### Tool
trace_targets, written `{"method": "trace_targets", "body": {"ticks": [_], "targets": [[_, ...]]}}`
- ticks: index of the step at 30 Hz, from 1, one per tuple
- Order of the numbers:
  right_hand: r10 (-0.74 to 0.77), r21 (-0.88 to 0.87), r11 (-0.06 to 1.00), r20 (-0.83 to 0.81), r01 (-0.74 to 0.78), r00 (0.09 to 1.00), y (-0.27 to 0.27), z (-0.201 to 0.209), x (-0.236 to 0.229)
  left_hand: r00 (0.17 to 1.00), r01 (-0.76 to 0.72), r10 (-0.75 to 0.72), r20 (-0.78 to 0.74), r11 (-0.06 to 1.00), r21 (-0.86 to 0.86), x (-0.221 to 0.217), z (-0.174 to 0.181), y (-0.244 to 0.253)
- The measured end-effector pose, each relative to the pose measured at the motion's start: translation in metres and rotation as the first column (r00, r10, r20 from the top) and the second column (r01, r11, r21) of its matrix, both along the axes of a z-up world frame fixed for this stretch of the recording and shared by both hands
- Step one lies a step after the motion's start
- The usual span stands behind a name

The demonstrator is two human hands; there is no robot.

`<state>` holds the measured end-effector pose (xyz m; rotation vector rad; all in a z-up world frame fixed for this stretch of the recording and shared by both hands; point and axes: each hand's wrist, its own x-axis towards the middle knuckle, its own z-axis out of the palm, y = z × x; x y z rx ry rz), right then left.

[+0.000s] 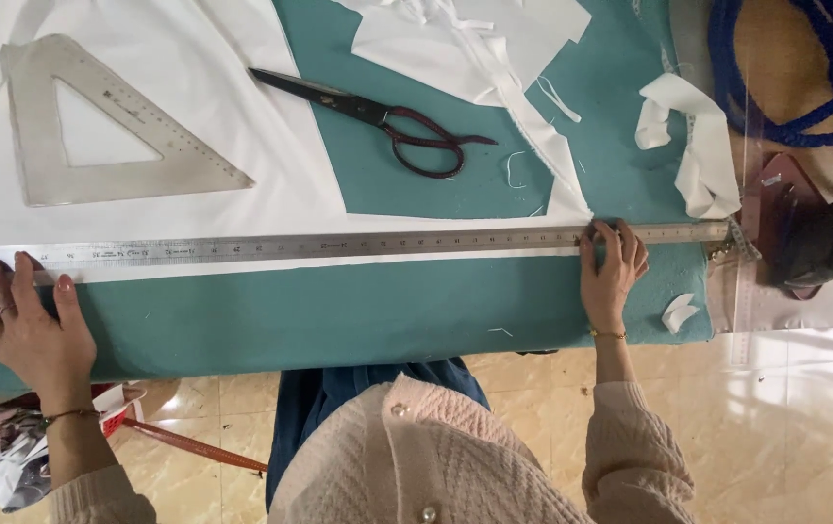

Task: The person cuts a long strip from a white fabric piece using shears on a green work surface. They then measure the cut strip with a metal ruler and mark it with a blue pen.

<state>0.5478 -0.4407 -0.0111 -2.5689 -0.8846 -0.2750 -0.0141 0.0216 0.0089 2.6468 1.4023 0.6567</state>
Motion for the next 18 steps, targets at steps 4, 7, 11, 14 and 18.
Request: {"method": "trace_targets", "body": {"ticks": [4,7,11,14,18], "targets": [[0.016,0.001,1.000,0.017,-0.016,1.000,-0.003,-0.003,0.003,0.999,-0.033,0.033,-0.009,0.999,-0.032,0.002,0.002,-0.001],[0.073,0.008,0.997,0.075,-0.074,0.995,-0.005,-0.002,0.007,0.997,-0.071,0.071,-0.017,0.997,-0.016,0.009,0.008,-0.002],[0.172,-0.019,0.985,0.183,-0.172,0.968,-0.001,0.004,0.010,0.962,-0.256,0.263,0.073,0.962,-0.095,0.005,0.006,0.003],[0.190,-0.028,0.982,0.186,-0.188,0.964,-0.007,-0.004,0.011,0.929,-0.370,0.369,0.030,0.929,0.024,-0.015,-0.035,0.018],[0.312,0.012,0.945,0.259,-0.326,0.914,-0.007,-0.001,0.007,0.890,-0.452,0.449,0.078,0.892,0.024,-0.022,-0.050,0.023]]}}
